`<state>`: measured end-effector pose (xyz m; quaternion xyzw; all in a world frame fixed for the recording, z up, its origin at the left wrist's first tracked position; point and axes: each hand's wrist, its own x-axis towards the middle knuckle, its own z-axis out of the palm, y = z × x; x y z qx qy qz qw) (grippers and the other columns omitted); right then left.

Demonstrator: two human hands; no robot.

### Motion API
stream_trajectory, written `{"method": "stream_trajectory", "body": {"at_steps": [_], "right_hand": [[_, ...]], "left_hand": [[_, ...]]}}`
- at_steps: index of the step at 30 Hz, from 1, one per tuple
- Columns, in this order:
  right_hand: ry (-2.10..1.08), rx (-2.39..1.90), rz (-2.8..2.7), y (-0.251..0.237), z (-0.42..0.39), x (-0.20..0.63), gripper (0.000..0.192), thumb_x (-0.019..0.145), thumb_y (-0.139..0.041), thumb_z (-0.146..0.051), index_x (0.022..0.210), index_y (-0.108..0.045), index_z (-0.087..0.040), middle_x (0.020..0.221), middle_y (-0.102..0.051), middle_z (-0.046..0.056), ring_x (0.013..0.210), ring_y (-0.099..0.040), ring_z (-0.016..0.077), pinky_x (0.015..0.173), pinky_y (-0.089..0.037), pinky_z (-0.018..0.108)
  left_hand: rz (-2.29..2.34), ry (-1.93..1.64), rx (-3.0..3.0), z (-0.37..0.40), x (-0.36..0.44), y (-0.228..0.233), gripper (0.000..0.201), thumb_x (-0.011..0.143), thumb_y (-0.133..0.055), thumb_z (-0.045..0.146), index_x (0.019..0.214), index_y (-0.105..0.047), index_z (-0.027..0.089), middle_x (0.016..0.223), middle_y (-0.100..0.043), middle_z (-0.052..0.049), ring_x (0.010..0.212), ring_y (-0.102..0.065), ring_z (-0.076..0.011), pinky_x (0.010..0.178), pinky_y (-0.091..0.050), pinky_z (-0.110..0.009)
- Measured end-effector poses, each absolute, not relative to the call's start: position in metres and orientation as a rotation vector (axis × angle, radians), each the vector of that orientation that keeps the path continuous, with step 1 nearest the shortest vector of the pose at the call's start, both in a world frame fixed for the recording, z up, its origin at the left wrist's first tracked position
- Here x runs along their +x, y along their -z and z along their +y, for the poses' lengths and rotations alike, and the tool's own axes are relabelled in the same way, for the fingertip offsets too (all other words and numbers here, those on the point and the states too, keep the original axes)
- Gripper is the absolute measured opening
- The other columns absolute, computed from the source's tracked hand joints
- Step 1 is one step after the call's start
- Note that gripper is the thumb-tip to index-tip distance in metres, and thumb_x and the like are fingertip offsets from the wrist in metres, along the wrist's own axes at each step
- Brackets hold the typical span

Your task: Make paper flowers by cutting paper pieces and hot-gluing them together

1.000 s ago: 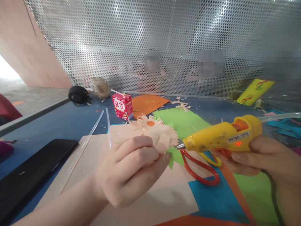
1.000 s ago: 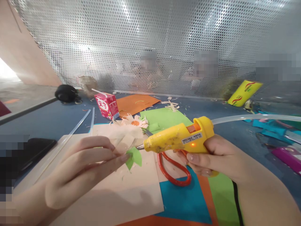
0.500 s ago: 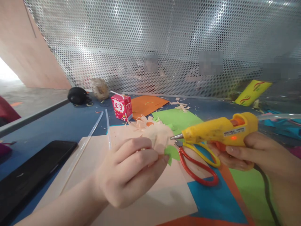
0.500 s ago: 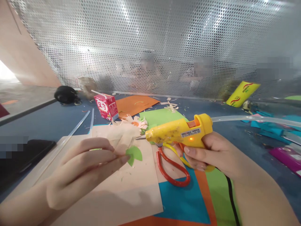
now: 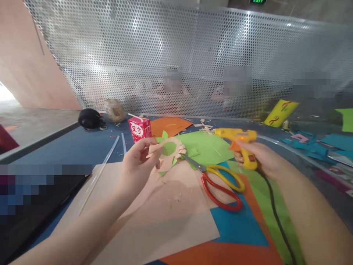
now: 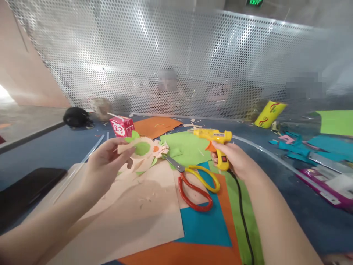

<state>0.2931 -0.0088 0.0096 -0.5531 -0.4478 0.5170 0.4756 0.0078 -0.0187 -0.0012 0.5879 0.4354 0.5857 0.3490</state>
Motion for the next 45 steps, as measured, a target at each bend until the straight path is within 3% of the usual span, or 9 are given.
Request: {"method": "stream_trajectory", "body": {"at_steps": [3,7,12,16,19,22,29,35,45], "right_hand": [[-1.272,-1.588,-1.136,0.004,0.005,0.296,0.029,0.071,-0.056,-0.040,0.056,-0.044,-0.018,0.043,-0.037,-0.006,0.036,-0.039,0.0079,0.038,-0.036,0.022],[-0.994,-1.882,-1.344,0.016,0.012,0.299,0.029,0.073,-0.050,-0.044,0.060,-0.053,-0.017,0.052,-0.053,0.002,0.045,-0.052,0.0138,0.046,-0.043,0.026],[-0.522,-2.259,-1.407,0.014,0.013,0.310,0.034,0.065,-0.058,-0.047,0.048,-0.051,-0.018,0.061,-0.062,0.015,0.079,-0.060,0.0337,0.066,-0.044,0.038],[-0.250,-2.472,-1.378,0.001,0.006,0.312,0.041,0.068,-0.050,-0.054,0.061,-0.057,-0.015,0.087,-0.063,0.027,0.088,-0.057,0.0438,0.066,-0.042,0.048],[-0.062,-2.500,-1.425,-0.005,-0.001,0.306,0.039,0.076,-0.041,-0.050,0.071,-0.059,-0.016,0.089,-0.064,0.022,0.088,-0.059,0.0387,0.066,-0.043,0.044],[-0.045,-2.067,-1.591,-0.009,-0.007,0.288,0.026,0.078,-0.045,-0.041,0.077,-0.058,-0.018,0.088,-0.066,0.012,0.086,-0.060,0.0271,0.071,-0.045,0.035],[-0.832,-1.043,-1.918,-0.039,-0.027,0.219,0.024,0.079,-0.052,-0.028,0.102,-0.053,-0.020,0.099,-0.063,0.006,0.096,-0.058,0.0188,0.083,-0.045,0.035],[-0.953,-0.977,-1.949,-0.038,-0.030,0.208,0.027,0.077,-0.052,-0.014,0.103,-0.053,-0.020,0.096,-0.063,0.004,0.092,-0.058,0.0165,0.081,-0.045,0.033],[-0.846,-1.057,-1.872,-0.019,-0.038,0.215,0.023,0.076,-0.057,-0.022,0.099,-0.055,-0.021,0.087,-0.063,0.003,0.085,-0.059,0.0159,0.079,-0.047,0.032]], "left_hand": [[0.990,-1.445,1.222,-0.017,0.009,-0.001,0.014,0.072,-0.062,0.021,0.082,-0.053,0.017,0.074,-0.055,0.003,0.049,-0.045,-0.0033,0.044,-0.039,-0.018],[0.841,-1.383,1.094,-0.018,0.009,-0.001,0.016,0.071,-0.063,0.020,0.083,-0.054,0.018,0.075,-0.055,0.003,0.056,-0.048,-0.0047,0.047,-0.039,-0.017],[0.729,-1.295,1.106,-0.021,0.009,0.002,0.010,0.073,-0.062,0.019,0.079,-0.055,0.016,0.073,-0.055,0.001,0.054,-0.046,-0.0049,0.046,-0.039,-0.017],[0.698,-1.207,1.122,-0.025,0.011,0.005,0.014,0.073,-0.061,0.019,0.081,-0.050,0.018,0.060,-0.049,0.005,0.046,-0.043,-0.0043,0.046,-0.039,-0.019],[0.694,-1.161,1.170,-0.028,0.013,0.004,0.012,0.076,-0.059,0.020,0.083,-0.049,0.018,0.065,-0.050,0.005,0.047,-0.044,-0.0037,0.047,-0.040,-0.019],[0.691,-1.143,1.227,-0.030,0.015,0.002,0.011,0.077,-0.057,0.021,0.085,-0.050,0.018,0.076,-0.051,0.002,0.053,-0.045,-0.0045,0.046,-0.040,-0.019],[0.688,-1.049,1.336,-0.031,0.017,0.004,0.015,0.075,-0.059,0.021,0.086,-0.050,0.018,0.076,-0.048,0.002,0.051,-0.045,-0.0044,0.044,-0.045,-0.019],[0.665,-1.052,1.393,-0.032,0.019,0.008,0.012,0.074,-0.059,0.020,0.080,-0.049,0.016,0.086,-0.046,0.000,0.051,-0.047,-0.0033,0.043,-0.047,-0.019],[0.755,-0.882,1.480,-0.033,0.020,0.010,0.011,0.077,-0.054,0.021,0.082,-0.046,0.018,0.081,-0.043,0.003,0.043,-0.049,-0.0021,0.042,-0.043,-0.020]]}}
